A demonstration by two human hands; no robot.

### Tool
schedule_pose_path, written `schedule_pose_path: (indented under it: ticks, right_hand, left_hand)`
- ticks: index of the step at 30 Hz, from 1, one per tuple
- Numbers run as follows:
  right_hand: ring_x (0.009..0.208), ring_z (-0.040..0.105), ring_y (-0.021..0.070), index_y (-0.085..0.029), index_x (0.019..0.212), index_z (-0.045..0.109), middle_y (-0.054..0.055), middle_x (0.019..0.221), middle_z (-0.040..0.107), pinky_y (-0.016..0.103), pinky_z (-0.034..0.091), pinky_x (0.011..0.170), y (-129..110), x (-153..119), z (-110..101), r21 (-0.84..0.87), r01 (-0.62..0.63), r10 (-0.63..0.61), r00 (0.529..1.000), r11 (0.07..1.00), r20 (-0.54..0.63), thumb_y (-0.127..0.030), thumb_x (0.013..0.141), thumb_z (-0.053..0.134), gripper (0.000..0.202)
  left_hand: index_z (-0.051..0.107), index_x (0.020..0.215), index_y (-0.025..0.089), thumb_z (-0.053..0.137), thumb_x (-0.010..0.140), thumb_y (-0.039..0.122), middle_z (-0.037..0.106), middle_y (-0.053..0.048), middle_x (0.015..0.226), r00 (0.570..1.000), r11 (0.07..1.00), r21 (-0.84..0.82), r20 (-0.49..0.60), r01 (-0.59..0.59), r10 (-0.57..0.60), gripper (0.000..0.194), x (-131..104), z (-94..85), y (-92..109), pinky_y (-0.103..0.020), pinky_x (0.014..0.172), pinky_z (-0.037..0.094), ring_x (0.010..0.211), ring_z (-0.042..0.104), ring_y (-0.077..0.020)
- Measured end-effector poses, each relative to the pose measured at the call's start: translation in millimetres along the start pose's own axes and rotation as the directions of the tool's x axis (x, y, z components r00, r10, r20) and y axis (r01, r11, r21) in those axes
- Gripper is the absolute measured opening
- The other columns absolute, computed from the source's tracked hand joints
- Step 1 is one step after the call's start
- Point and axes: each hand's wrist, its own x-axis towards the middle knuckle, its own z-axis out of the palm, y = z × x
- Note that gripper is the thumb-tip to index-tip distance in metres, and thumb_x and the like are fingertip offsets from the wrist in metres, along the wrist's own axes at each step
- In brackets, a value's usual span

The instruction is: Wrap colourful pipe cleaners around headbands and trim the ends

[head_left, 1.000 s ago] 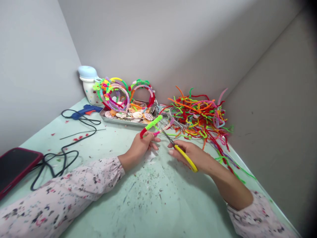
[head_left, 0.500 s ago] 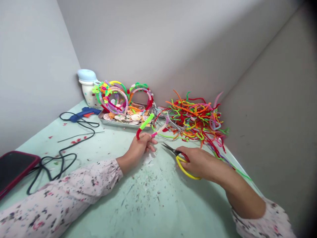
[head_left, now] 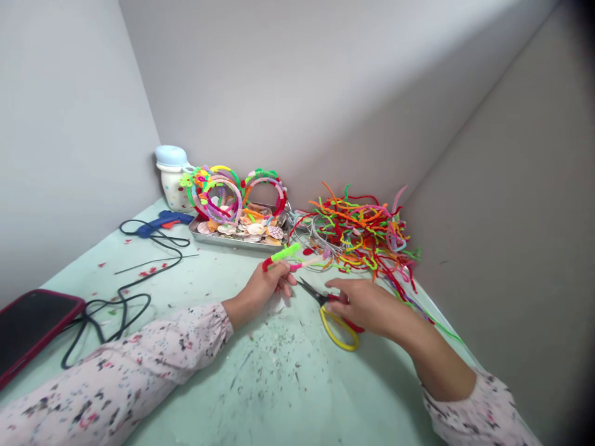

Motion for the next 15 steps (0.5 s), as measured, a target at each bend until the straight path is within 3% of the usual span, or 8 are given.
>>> schedule_pose_path:
  ticks: [3, 6, 11, 15]
  right_hand:
    - [0.068, 0.057, 0.0162, -0.023, 0.119, 0.058, 0.003, 0.082, 0.066, 0.027, 0.038, 0.061, 1, 10, 5, 0.228, 0.039, 0.023, 0.964, 0.973, -0.267, -0.045, 0.082, 0.055, 0.043]
    - [0.062, 0.053, 0.0131, -0.023, 0.111, 0.061, 0.000, 0.075, 0.061, 0.024, 0.039, 0.057, -1, 19, 18, 0.486, 0.181, 0.006, 0.934, 0.855, -0.358, -0.046, 0.088, 0.046, 0.036]
    - [0.049, 0.046, 0.0104, -0.019, 0.083, 0.058, -0.003, 0.062, 0.052, 0.023, 0.037, 0.047, 5, 30, 39, 0.824, 0.152, 0.207, 0.928, 0.546, -0.309, -0.054, 0.085, 0.047, 0.037]
    - [0.042, 0.041, 0.0080, -0.019, 0.074, 0.053, -0.005, 0.055, 0.047, 0.021, 0.030, 0.041, 14, 34, 45, 0.928, 0.069, 0.312, 0.930, 0.367, -0.192, -0.059, 0.081, 0.051, 0.041]
  left_hand:
    - [0.061, 0.065, 0.012, 0.049, 0.081, 0.037, 0.061, -0.004, 0.055, 0.999, 0.998, 0.056, 0.021, 0.027, -0.028, 0.032, -2, 2.5, 4, -0.021, 0.044, 0.035, 0.041, 0.052, -0.0089]
    - [0.060, 0.067, 0.012, 0.051, 0.081, 0.036, 0.062, -0.004, 0.059, 0.997, 0.993, 0.111, 0.066, 0.034, -0.041, 0.029, -2, 3.9, 4, -0.021, 0.043, 0.034, 0.041, 0.052, -0.0083]
    - [0.057, 0.092, 0.015, 0.058, 0.078, 0.038, 0.063, -0.001, 0.069, 0.993, 0.977, 0.181, 0.052, -0.111, 0.104, 0.026, -2, 2.7, 3, -0.021, 0.048, 0.039, 0.050, 0.056, -0.0102]
    - [0.054, 0.104, 0.016, 0.057, 0.080, 0.040, 0.062, -0.003, 0.089, 0.971, 0.953, 0.191, -0.004, -0.236, 0.241, 0.033, -5, 1.8, 9, -0.022, 0.053, 0.043, 0.056, 0.056, -0.0094]
